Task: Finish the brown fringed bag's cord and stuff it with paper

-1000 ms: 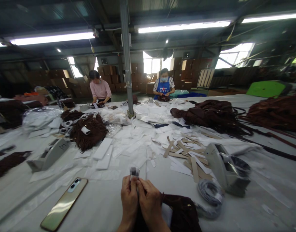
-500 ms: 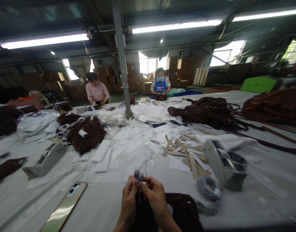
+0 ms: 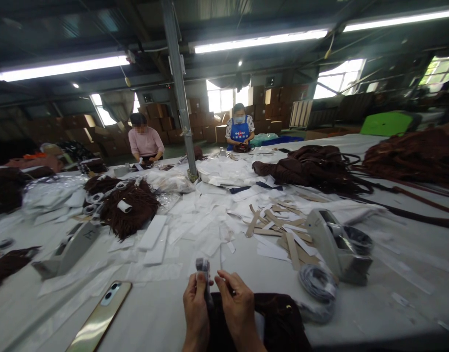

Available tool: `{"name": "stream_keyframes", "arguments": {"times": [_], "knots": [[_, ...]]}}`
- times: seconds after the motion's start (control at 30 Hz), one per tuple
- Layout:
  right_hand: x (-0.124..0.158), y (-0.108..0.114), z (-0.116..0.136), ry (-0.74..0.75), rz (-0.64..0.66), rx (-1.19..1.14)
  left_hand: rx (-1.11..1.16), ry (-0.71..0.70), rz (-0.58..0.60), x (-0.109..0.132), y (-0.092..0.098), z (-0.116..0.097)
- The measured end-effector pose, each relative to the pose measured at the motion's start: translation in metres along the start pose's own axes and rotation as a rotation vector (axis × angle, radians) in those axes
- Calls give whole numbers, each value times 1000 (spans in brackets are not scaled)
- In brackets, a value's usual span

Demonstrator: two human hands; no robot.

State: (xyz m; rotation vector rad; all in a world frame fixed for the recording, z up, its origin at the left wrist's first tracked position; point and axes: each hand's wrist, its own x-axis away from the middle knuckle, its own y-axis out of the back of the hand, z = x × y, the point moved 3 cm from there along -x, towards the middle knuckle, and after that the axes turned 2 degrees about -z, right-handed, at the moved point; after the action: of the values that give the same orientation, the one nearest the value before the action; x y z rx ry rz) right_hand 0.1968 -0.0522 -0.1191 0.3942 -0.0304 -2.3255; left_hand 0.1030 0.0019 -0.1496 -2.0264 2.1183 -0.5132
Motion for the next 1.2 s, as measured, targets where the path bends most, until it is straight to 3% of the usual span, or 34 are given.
{"name": "stream_keyframes", "arguments": {"times": [0.17, 0.33, 0.5, 0.6, 0.67, 0.8, 0.97, 1.07, 1.2], "knots": [[5, -5, 10, 19, 103, 56, -182, -129, 73, 3, 0, -6], [4, -4, 16, -58, 121, 23, -186, -74, 157, 4, 1, -5], [3, -1, 19, -175, 182, -43, -85, -34, 165, 4, -4, -18], [5, 0, 27, -153, 256, -123, -206, -96, 277, 0, -7, -27], [7, 3, 33, -104, 284, -93, -248, -96, 281, -6, -3, -28], [4, 9, 39, -30, 410, -14, -54, 137, 226, -19, 7, -21], [-24, 24, 24, -145, 170, -97, 161, 326, 498, -13, -3, -28], [-34, 17, 20, -65, 293, -87, 179, 373, 561, -8, -9, -34], [-34, 9, 19, 8, 375, -32, 79, 393, 536, -9, -8, -35]]}}
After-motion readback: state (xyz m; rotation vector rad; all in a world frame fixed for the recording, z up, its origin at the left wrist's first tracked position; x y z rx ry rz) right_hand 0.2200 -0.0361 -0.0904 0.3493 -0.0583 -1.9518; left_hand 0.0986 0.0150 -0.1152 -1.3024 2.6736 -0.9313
